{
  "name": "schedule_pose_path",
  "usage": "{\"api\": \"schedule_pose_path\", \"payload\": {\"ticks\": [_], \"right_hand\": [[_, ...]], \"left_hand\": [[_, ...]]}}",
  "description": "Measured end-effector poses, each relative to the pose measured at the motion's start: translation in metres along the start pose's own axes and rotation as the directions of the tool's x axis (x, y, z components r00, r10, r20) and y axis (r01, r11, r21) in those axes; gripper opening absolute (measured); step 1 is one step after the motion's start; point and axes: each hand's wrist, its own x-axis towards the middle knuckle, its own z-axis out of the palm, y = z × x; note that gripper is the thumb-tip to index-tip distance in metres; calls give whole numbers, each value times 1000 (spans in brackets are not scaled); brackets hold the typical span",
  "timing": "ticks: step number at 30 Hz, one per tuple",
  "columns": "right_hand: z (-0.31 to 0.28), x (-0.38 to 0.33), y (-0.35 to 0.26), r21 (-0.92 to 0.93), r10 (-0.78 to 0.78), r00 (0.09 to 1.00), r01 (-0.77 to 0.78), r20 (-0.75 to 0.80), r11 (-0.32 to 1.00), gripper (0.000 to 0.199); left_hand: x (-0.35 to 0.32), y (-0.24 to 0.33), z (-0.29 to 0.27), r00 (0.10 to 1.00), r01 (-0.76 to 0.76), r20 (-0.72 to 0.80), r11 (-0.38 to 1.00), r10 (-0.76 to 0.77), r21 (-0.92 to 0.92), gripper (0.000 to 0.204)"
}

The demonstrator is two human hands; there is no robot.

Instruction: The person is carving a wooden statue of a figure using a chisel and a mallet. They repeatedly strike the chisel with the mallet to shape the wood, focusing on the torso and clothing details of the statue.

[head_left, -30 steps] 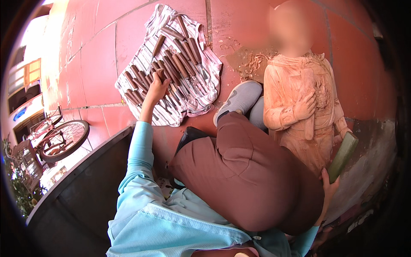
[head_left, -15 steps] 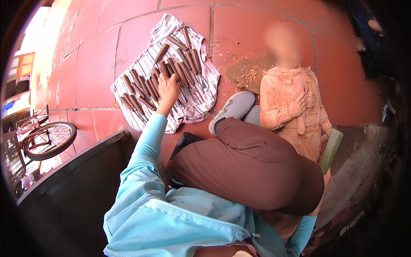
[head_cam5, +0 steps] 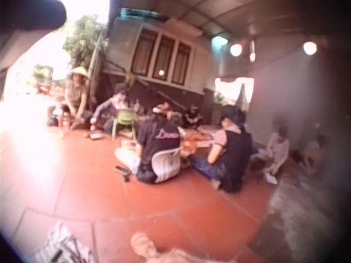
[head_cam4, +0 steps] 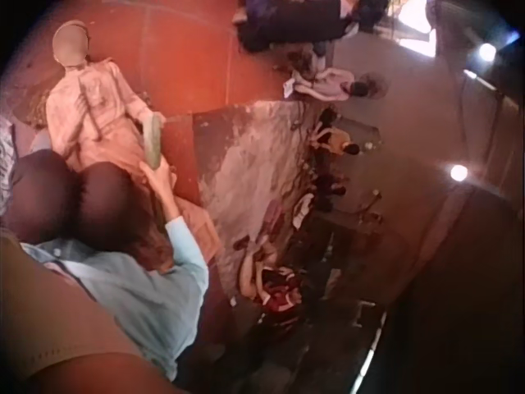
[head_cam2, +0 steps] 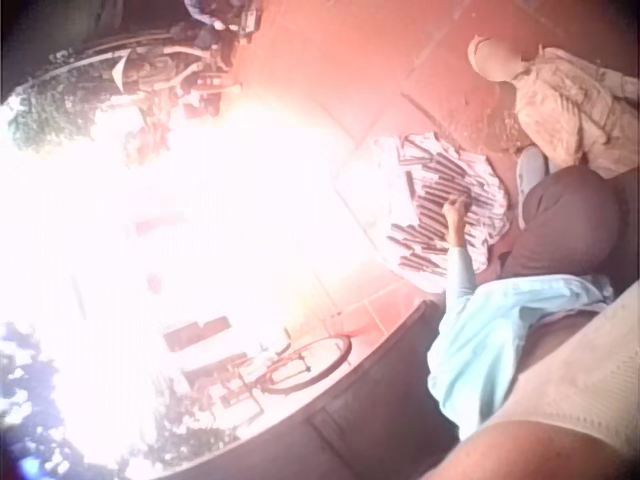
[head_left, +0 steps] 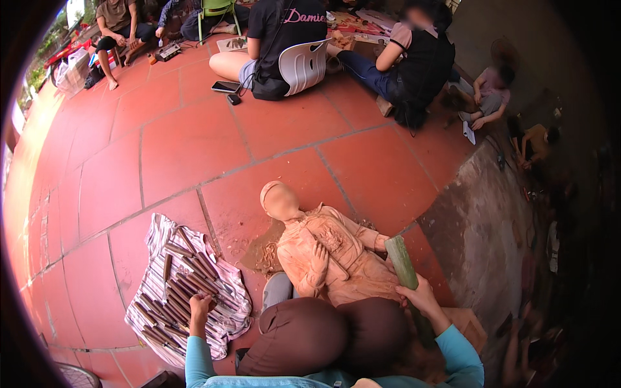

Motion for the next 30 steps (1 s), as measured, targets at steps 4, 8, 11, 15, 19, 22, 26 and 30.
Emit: {"api": "schedule_pose_path", "payload": {"ticks": [4,8,11,15,19,22,26,30], "right_hand": [[6,-1,-4,-86,8,1000,-9,-11,996,42],[9,-2,-12,-73,25,999,-27,-37,997,39],[6,-2,-6,-110,27,996,-37,-91,993,33],[10,-3,-12,-51,32,993,-38,-112,998,32],[10,3,4,-52,50,993,-56,-103,997,44],[14,-1,1,-109,-4,991,-11,-133,994,43],[16,-3,3,-73,40,980,-55,-195,996,38],[23,-1,-2,27,83,967,-79,-239,997,30]], "left_hand": [[-31,53,16,995,76,68,987,-67,-138,13],[-44,118,62,961,-251,72,953,266,-168,13],[-58,179,108,901,-382,105,886,420,-263,15],[-60,232,149,836,-455,229,863,499,-219,19],[-69,270,191,705,-501,397,809,588,-308,26],[-70,284,220,648,-486,482,808,590,-335,37],[-68,301,242,507,-736,622,675,597,-49,53],[-72,313,272,252,-902,542,397,802,-168,57]]}}
